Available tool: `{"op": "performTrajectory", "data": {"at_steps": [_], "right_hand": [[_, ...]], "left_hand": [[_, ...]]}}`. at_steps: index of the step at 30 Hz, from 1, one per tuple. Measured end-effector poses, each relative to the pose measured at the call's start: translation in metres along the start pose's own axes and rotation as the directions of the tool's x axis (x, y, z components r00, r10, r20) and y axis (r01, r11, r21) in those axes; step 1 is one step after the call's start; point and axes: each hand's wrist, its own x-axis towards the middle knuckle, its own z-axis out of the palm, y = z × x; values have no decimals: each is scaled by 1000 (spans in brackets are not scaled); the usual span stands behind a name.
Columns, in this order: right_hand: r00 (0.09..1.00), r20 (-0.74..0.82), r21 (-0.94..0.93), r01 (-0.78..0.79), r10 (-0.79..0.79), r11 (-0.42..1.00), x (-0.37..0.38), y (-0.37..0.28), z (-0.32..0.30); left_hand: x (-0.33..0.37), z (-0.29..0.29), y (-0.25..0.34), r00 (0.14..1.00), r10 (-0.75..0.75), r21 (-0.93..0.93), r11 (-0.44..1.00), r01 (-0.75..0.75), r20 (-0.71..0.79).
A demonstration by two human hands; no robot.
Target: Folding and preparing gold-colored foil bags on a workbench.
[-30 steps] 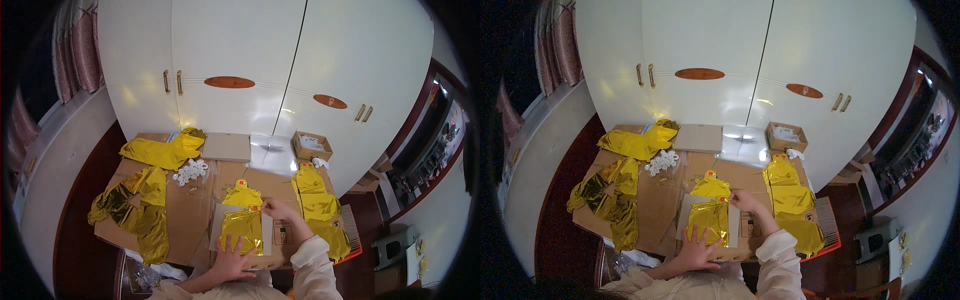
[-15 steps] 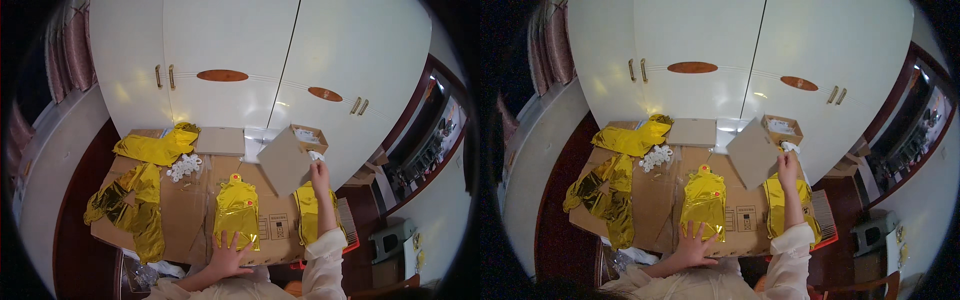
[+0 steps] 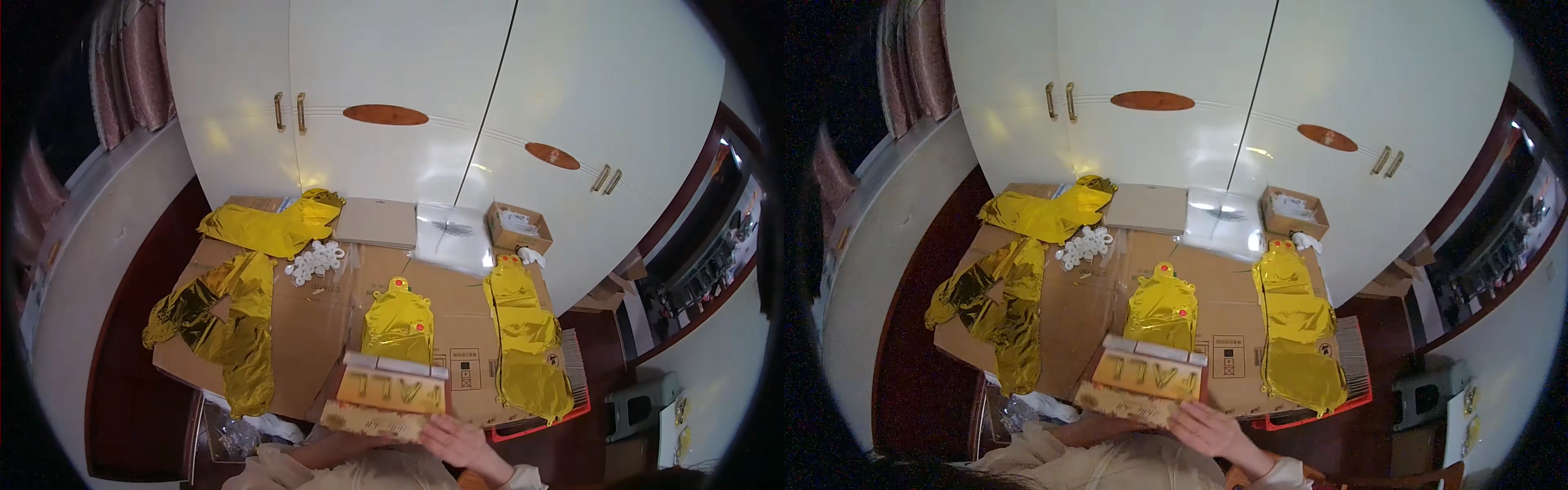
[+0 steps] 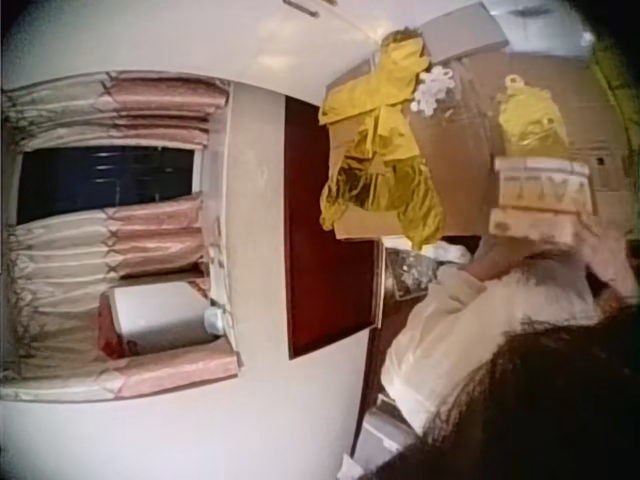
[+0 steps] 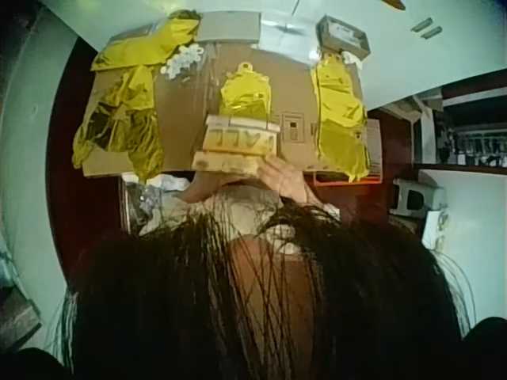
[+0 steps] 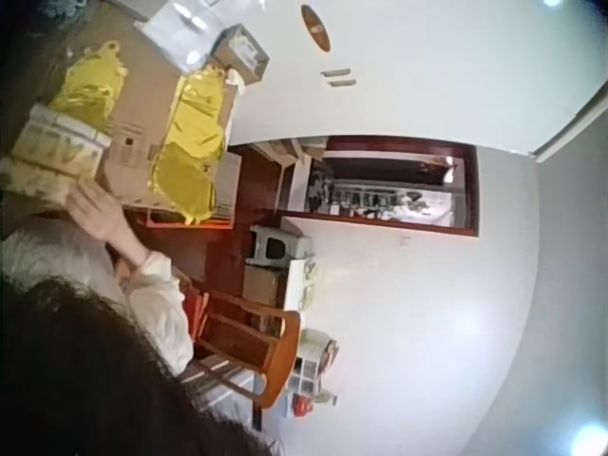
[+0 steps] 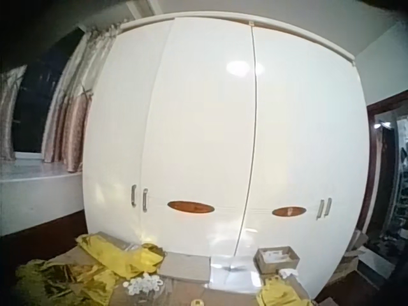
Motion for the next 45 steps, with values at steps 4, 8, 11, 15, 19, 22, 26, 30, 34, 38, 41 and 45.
{"op": "performTrajectory", "data": {"at_steps": [4, 8, 11, 15, 19, 22, 26, 30, 34, 38, 41, 45], "right_hand": [[1000, 24, 12, -4, 4, 1000, -9, -14, 9], [999, 16, 22, -44, 44, 999, -15, -3, 19], [998, -3, 40, -58, 58, 997, -12, 7, 26], [997, 39, 61, -68, 66, 996, -14, 10, 33], [990, 132, 70, -62, 53, 996, -24, 15, 40], [969, 199, 169, -178, 144, 969, -14, 17, 24], [980, 116, 217, -185, 163, 958, 11, 33, 9], [980, 126, 132, -173, 156, 976, 48, 34, 2], [923, 358, 144, -201, 139, 969, 55, 34, -4], [915, 348, 173, -278, 205, 945, 59, 47, 12], [879, 451, 164, -249, 152, 955, 75, 38, 40], [822, 569, 152, -114, 8, 982, 69, 22, 54]], "left_hand": [[1, -11, 13, 999, 46, 407, 912, -53, 28], [4, -6, 9, 997, 57, 441, 894, -77, 59], [5, -5, 7, 996, 56, 457, 885, -82, 71], [4, -1, 6, 995, 53, 460, 884, -86, 83], [3, 1, 3, 994, 56, 468, 879, -94, 96], [2, 2, 2, 993, 55, 466, 880, -96, 101], [2, 1, 1, 992, 61, 472, 875, -106, 110], [3, 0, 0, 991, 67, 481, 870, -113, 112], [1, 0, -1, 992, 64, 491, 864, -111, 112], [2, 0, -3, 992, 69, 497, 860, -115, 110], [1, 2, -3, 991, 63, 507, 854, -113, 115], [-3, 1, -5, 993, 57, 527, 844, -105, 108]]}}
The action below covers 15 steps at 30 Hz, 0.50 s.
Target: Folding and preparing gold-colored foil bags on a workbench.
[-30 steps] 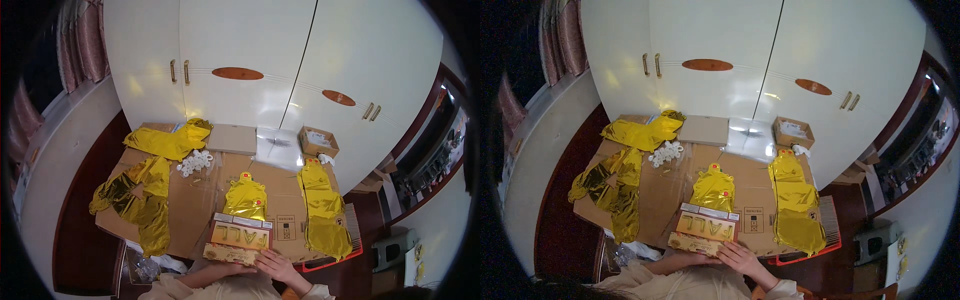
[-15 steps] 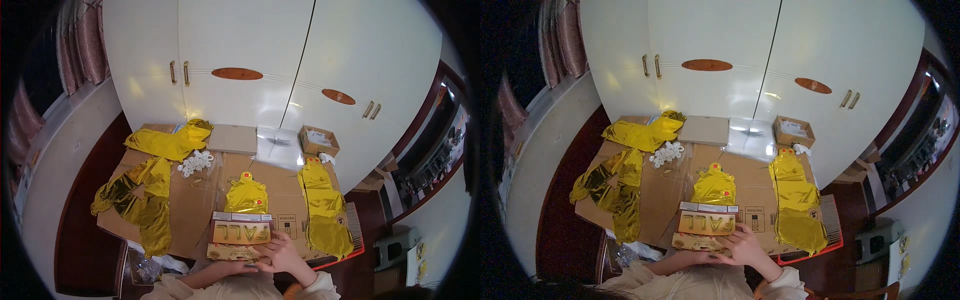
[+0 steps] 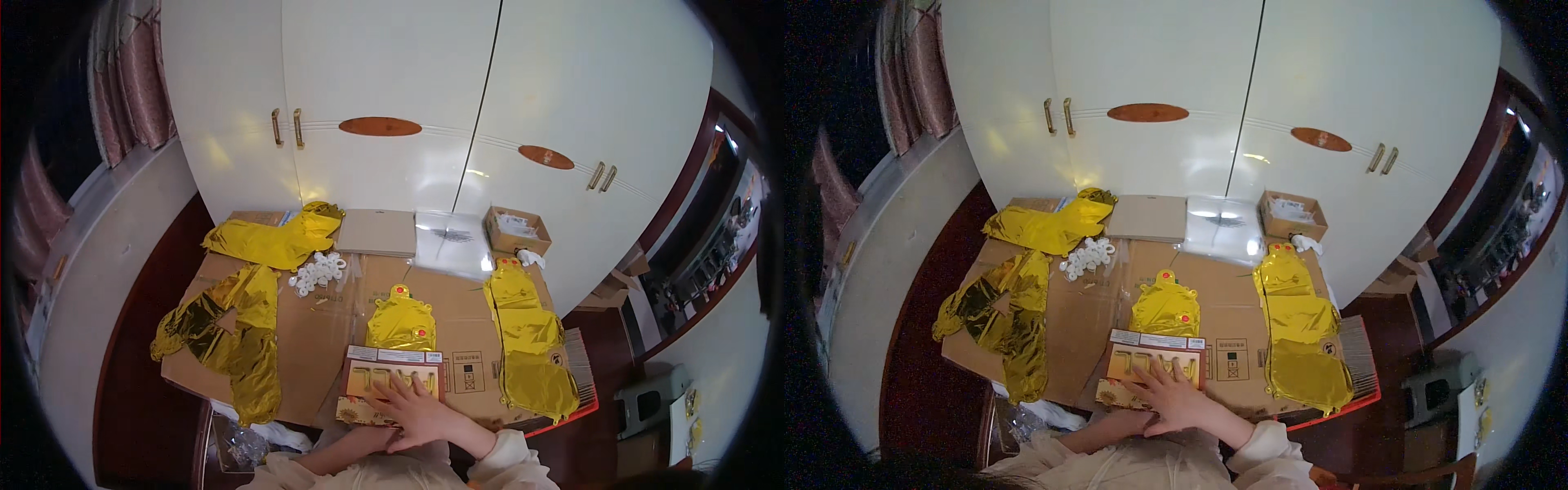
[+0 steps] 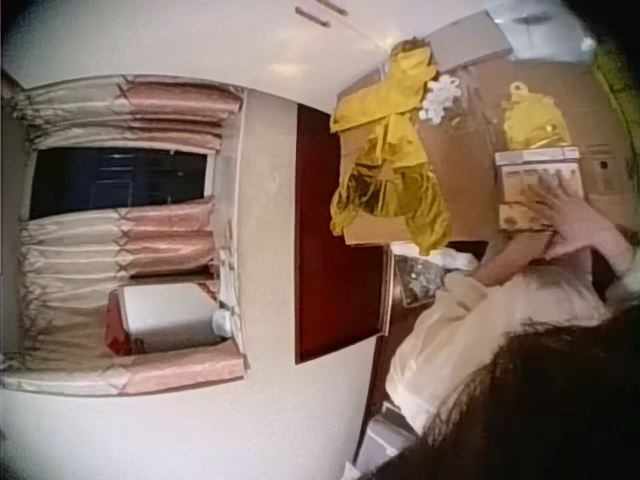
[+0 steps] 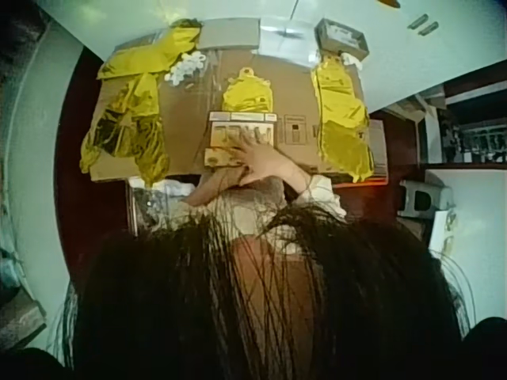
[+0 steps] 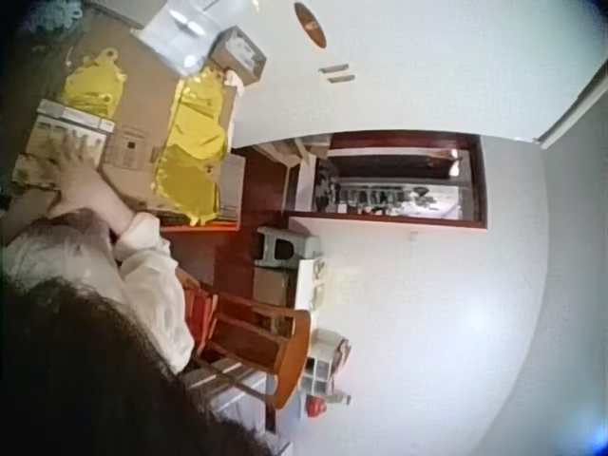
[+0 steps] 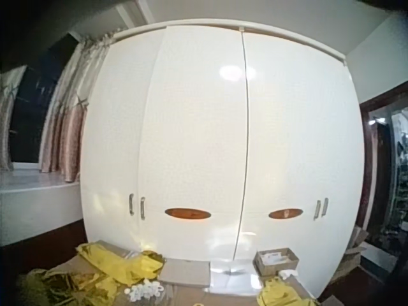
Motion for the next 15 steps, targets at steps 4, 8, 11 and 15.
{"op": "performTrajectory", "data": {"at_steps": [4, 8, 11, 15], "right_hand": [[1000, 8, -57, -9, 10, 998, -20, -2, 15], [989, -145, -2, -41, 41, 999, -30, -2, 25], [942, -335, -291, -78, -25, 953, -34, 0, 18], [891, -454, -288, -155, 8, 945, -50, -26, -17]], "left_hand": [[-1, 3, -3, 1000, -2, 27, 1000, 2, -15], [5, -4, -2, 995, -42, 0, 999, 42, -94], [6, -32, 4, 982, -98, -103, 991, 83, -160], [-11, -49, 5, 945, -126, -55, 992, 114, -301]]}}
